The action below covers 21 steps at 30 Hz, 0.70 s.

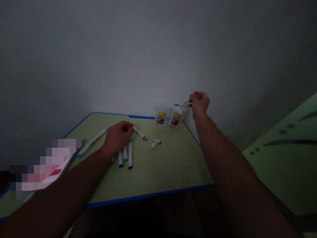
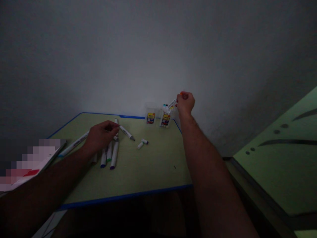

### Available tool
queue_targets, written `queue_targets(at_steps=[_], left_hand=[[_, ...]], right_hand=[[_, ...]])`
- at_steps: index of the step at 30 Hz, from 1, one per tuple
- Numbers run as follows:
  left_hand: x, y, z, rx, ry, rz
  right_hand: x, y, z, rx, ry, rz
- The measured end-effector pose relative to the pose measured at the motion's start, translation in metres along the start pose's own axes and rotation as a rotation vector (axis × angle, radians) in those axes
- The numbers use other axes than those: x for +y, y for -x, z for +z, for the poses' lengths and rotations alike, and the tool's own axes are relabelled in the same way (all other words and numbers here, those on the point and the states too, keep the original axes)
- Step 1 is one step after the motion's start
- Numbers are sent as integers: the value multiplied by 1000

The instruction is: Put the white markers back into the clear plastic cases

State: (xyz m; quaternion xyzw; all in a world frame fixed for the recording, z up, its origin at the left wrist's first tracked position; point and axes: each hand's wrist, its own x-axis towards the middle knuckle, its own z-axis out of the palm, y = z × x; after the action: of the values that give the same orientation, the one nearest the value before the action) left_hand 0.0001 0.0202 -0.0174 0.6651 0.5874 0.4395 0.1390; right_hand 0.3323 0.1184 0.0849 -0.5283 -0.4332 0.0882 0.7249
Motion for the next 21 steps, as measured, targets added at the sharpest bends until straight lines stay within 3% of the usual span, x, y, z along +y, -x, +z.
queue_targets(at_steps=[10,16,21], left_hand=[[0,0,1,-6,7,-7],[1,1,1,2,7,0],[2,1,1,-3,-5,12]], right_hand=[[20,-5,19,-250,447,53],[29,-4,24,-328,695,-46],[28,0,24,-407,737,-98]])
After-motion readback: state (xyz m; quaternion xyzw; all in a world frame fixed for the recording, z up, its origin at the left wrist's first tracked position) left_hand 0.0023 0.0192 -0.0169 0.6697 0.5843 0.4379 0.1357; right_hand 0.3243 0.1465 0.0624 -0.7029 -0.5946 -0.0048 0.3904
